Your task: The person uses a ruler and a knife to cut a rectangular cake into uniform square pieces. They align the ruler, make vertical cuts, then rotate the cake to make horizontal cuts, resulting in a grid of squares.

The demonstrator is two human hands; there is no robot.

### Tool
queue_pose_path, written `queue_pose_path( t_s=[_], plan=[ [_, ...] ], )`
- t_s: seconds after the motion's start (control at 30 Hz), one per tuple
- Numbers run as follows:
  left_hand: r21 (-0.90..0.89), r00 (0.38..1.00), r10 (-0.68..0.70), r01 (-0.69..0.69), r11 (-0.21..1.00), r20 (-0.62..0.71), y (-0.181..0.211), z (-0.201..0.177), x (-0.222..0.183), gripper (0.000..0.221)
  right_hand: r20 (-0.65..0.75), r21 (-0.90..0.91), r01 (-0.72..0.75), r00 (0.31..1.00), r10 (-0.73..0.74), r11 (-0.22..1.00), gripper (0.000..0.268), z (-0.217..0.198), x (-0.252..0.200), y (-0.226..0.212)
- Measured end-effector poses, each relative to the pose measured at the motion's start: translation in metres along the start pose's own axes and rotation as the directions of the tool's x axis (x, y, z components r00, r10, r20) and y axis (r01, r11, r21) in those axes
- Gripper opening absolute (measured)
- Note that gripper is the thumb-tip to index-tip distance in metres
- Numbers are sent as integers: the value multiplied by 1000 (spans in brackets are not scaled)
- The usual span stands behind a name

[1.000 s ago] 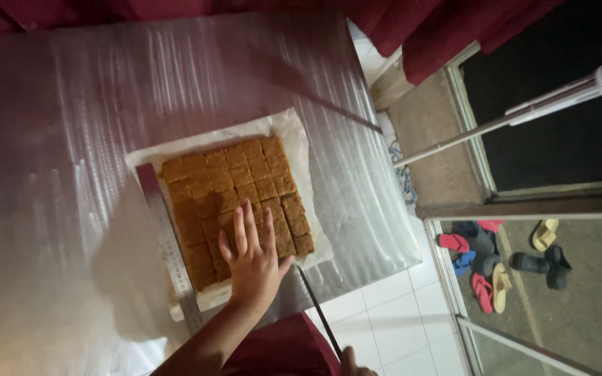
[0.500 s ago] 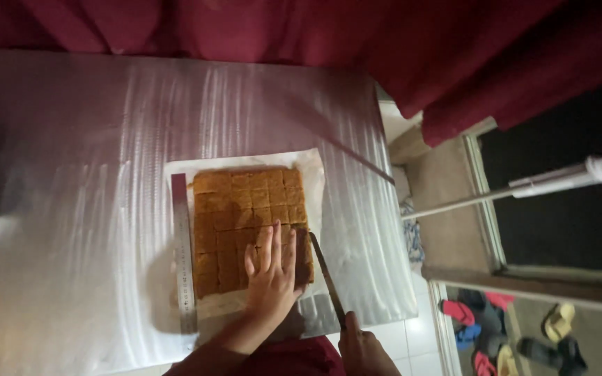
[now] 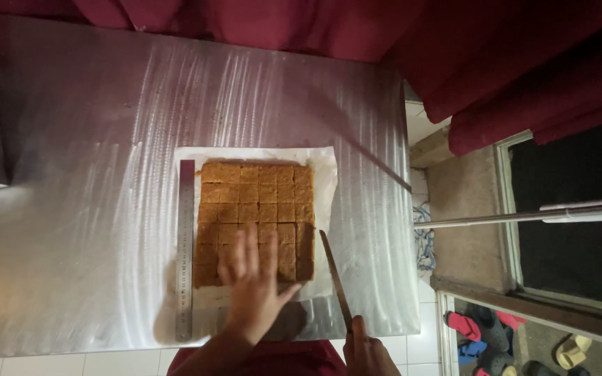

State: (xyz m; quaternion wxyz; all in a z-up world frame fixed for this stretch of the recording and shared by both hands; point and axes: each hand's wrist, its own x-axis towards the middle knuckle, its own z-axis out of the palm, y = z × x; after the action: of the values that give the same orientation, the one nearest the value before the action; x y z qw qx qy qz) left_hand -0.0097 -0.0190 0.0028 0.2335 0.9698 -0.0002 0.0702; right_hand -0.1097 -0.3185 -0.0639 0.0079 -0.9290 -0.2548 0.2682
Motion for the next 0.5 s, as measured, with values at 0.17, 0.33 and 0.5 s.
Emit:
queue_pose_path(
  t_s=[0.17,0.33,0.5],
  plan=[
    [-33,984,-175,174,984,-34,-40,-51,2,105,-201,440,-159,942,270,884,33,50,3,15],
    [132,916,-399,402,906,-49,-87,-64,-4,80,-213,210,-49,972,95,977,23,63,15,40],
    [-120,821,-571,568,815,8,-103,-70,13,70,-179,-81,80,979,-93,994,16,42,22,73]
  ],
)
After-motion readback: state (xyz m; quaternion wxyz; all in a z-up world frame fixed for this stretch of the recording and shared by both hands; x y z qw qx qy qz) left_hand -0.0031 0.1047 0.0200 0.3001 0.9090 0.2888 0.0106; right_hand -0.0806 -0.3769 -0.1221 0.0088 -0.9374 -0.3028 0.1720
